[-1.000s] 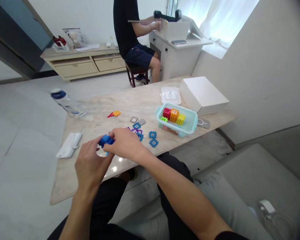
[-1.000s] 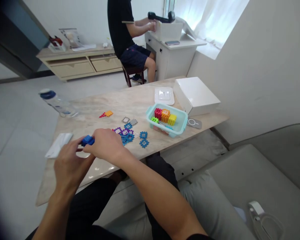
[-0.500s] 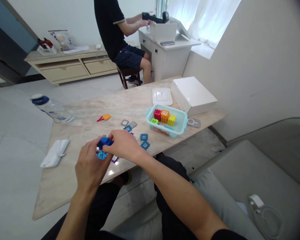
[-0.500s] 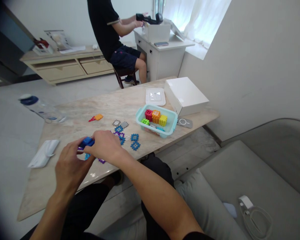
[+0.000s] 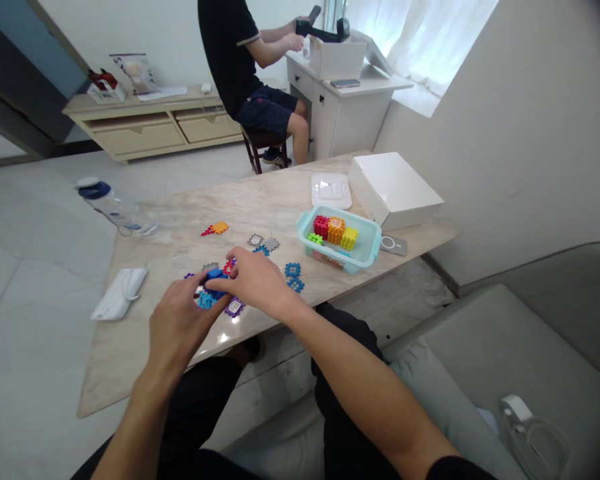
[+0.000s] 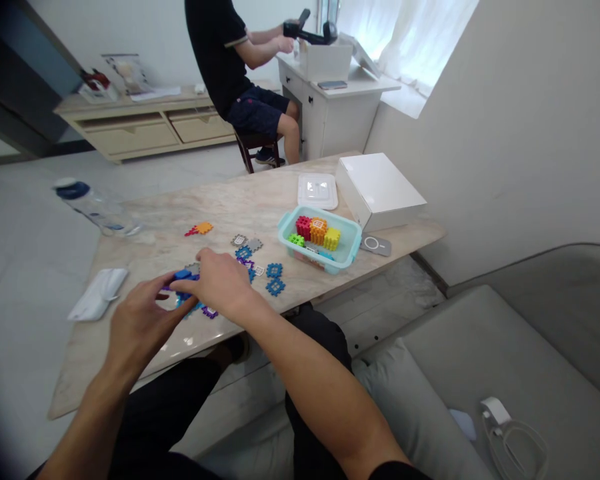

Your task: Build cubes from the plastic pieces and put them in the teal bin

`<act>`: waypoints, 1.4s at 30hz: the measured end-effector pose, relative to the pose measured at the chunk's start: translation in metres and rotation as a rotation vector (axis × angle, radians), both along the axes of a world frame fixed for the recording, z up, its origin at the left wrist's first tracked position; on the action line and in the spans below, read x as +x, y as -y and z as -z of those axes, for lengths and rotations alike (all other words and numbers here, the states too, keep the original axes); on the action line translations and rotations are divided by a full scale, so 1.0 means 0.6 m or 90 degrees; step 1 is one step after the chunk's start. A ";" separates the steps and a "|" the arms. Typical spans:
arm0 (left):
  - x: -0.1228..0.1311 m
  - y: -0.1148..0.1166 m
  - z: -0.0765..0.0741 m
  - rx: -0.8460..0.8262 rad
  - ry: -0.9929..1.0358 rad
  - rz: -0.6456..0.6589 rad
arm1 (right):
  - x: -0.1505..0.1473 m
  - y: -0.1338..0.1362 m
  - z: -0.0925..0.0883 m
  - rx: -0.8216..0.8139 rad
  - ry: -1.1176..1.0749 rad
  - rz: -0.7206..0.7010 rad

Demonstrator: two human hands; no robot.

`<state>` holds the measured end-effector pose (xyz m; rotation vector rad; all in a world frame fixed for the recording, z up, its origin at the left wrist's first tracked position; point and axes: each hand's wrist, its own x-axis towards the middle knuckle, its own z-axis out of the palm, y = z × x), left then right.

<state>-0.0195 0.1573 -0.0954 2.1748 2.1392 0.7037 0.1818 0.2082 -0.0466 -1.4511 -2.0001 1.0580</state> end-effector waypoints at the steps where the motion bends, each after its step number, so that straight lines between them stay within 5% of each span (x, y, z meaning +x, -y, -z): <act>1: -0.018 -0.005 -0.002 -0.022 -0.012 -0.005 | 0.000 0.002 0.000 0.010 -0.026 0.033; 5: -0.115 -0.021 0.014 -0.159 0.008 -0.064 | 0.000 -0.001 0.004 0.061 -0.119 0.148; 8: -0.185 -0.011 0.052 -0.285 0.009 -0.157 | -0.001 -0.010 0.010 0.087 -0.156 0.164; 12: -0.230 0.019 0.097 -0.369 -0.036 -0.192 | 0.004 -0.009 0.003 0.099 -0.180 0.160; 28: -0.291 0.011 0.158 -0.466 -0.103 -0.220 | 0.038 -0.021 0.025 0.154 -0.041 0.154; 42: -0.295 0.018 0.160 -0.442 -0.089 -0.231 | 0.036 -0.010 0.018 0.032 -0.266 0.072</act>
